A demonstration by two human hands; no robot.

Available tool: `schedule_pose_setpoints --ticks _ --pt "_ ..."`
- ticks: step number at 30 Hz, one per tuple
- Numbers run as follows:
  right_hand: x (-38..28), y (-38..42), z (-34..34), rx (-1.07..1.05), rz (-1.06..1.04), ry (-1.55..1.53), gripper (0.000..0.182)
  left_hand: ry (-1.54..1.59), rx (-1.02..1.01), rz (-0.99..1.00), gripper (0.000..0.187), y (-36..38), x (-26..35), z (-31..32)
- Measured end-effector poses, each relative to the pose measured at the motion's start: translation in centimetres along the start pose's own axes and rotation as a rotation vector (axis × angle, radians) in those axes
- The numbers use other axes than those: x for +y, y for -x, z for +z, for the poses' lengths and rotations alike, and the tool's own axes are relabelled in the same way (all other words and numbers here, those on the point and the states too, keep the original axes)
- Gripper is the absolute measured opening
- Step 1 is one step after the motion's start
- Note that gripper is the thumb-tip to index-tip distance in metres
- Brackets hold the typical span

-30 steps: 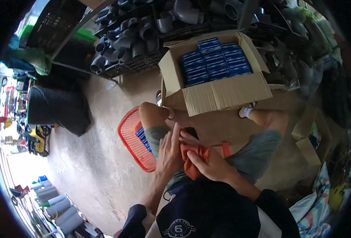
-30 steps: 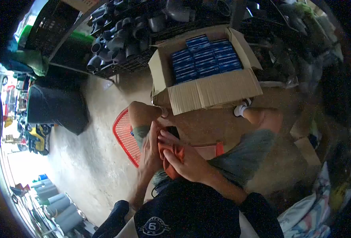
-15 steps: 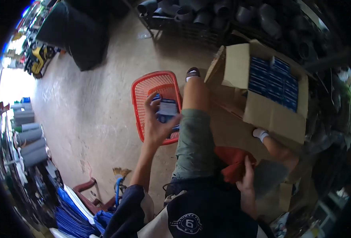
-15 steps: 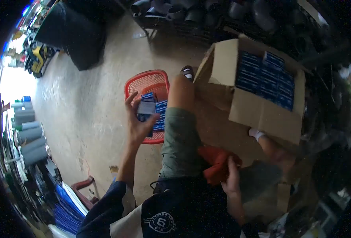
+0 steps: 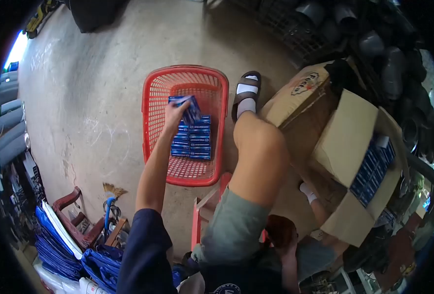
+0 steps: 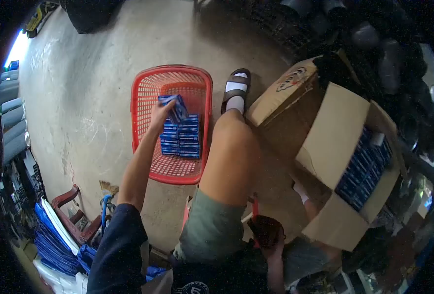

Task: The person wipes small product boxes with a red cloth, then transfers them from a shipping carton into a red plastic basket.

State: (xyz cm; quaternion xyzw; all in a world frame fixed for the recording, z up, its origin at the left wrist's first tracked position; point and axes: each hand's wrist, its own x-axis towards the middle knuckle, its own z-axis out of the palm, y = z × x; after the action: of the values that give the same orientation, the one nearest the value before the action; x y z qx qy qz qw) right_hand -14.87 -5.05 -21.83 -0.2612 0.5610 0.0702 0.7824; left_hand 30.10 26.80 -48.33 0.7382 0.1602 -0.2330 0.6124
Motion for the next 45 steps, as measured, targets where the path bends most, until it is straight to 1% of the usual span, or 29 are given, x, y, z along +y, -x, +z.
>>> schedule_pose_setpoints --ticks 1,3,4,7,8,9,11,12,15,16,17,19,20,23,25,26,28,29,30,33,34,37,39,40,41,43,45 --pt "-0.2 -0.3 0.5 0.004 0.05 -0.06 0.046 -0.19 0.011 0.164 0.033 -1.4 1.6 0.7" --pt "-0.5 -0.9 1.7 0.086 0.132 -0.068 0.045 -0.615 -0.074 0.461 0.037 -3.5 5.2 1.5" --pt "-0.5 -1.4 2.1 0.125 0.172 -0.074 0.044 -0.827 -0.125 0.613 0.039 -4.6 5.5 1.6" --pt "0.0 -2.2 1.7 0.181 0.227 -0.057 0.041 -1.19 -0.157 0.882 0.043 -6.9 4.6 1.8" --pt "0.2 -2.3 1.7 0.204 0.24 -0.048 0.04 -1.327 -0.232 0.785 0.041 -7.4 4.4 2.1" --pt "-0.7 -2.2 3.8 0.232 0.246 -0.027 0.039 -1.386 -0.23 0.826 0.041 -7.8 3.4 2.3" --pt "-0.9 -2.4 5.2 0.283 0.248 -0.017 0.037 -1.494 -0.229 0.913 0.04 -8.6 0.4 3.1" --pt "-0.8 -2.4 5.1 0.302 0.248 -0.023 0.037 -1.522 -0.237 0.821 0.04 -8.5 -0.7 3.6" --pt "-0.7 -2.5 3.9 0.256 0.227 0.035 0.036 -1.458 -0.168 0.877 0.039 -9.3 -3.1 3.0" --pt "-0.5 -2.7 3.2 0.238 0.218 0.04 0.036 -1.399 -0.09 0.923 0.042 -9.7 -3.4 2.4" --pt "-0.2 -3.0 2.5 0.219 0.208 0.045 0.035 -1.407 -0.068 0.795 0.044 -10.2 -3.7 2.1" --pt "0.1 -3.2 1.3 0.211 0.209 0.022 0.034 -1.414 -0.024 0.529 0.047 -9.3 -1.0 1.8" --pt "0.0 -3.2 1.3 0.211 0.216 0.025 0.034 -1.438 -0.02 0.434 0.05 -10.2 -2.2 0.7" --pt "-1.1 -3.0 3.0 0.243 0.251 0.012 0.034 -1.443 0.005 0.29 0.052 -9.9 -2.3 0.1" --pt "-1.3 -3.0 3.7 0.311 0.29 -0.021 0.035 -1.393 -0.033 0.351 0.056 -10.6 -3.9 -0.7" --pt "-1.0 -2.9 3.2 0.272 0.289 -0.011 0.036 -1.369 -0.053 0.382 0.058 -11.1 -4.8 -1.2" --pt "-0.3 -3.0 0.7 0.188 0.287 0.006 0.037 -1.405 -0.06 0.358 0.062 -10.6 -4.7 -1.1" --pt "0.1 -3.1 -0.4 0.161 0.28 -0.046 0.038 -1.424 -0.062 0.347 0.065 -10.3 -4.5 -0.9" --pt "0.4 -3.2 -0.9 0.135 0.273 -0.098 0.039 -1.465 -0.068 0.28 0.066 -9.8 -3.9 -0.4" --pt "0.9 -3.0 -1.9 0.092 0.27 -0.19 0.046 -1.538 0.111 0.437 0.066 -9.1 -5.6 -0.7" --pt "0.8 -2.9 -1.7 0.079 0.257 -0.199 0.048 -1.519 0.138 0.416 0.066 -7.5 -3.9 0.3" --pt "0.5 -2.6 -0.9 0.031 0.184 -0.205 0.055 -1.411 0.038 0.51 0.06 -3.5 -0.8 1.5" --pt "-0.3 -1.8 0.1 0.151 0.172 -0.062 0.054 -1.325 -0.067 0.381 0.043 1.0 1.1 1.9" --pt "-0.9 -1.4 0.7 0.209 0.163 0.008 0.054 -1.199 -0.08 0.371 0.036 2.6 -0.5 1.1" --pt "-2.0 -1.0 1.3 0.169 0.136 0.281 0.051 -1.073 -0.095 0.365 0.03 4.0 -1.9 0.5" --pt "-4.0 -0.1 2.3 0.119 0.056 0.814 0.045 -0.823 -0.051 0.238 0.025 10.0 1.0 1.2" --pt "-5.7 0.0 2.9 -0.163 -0.118 1.099 0.042 -0.591 -0.027 0.347 0.022 13.5 1.8 0.7"
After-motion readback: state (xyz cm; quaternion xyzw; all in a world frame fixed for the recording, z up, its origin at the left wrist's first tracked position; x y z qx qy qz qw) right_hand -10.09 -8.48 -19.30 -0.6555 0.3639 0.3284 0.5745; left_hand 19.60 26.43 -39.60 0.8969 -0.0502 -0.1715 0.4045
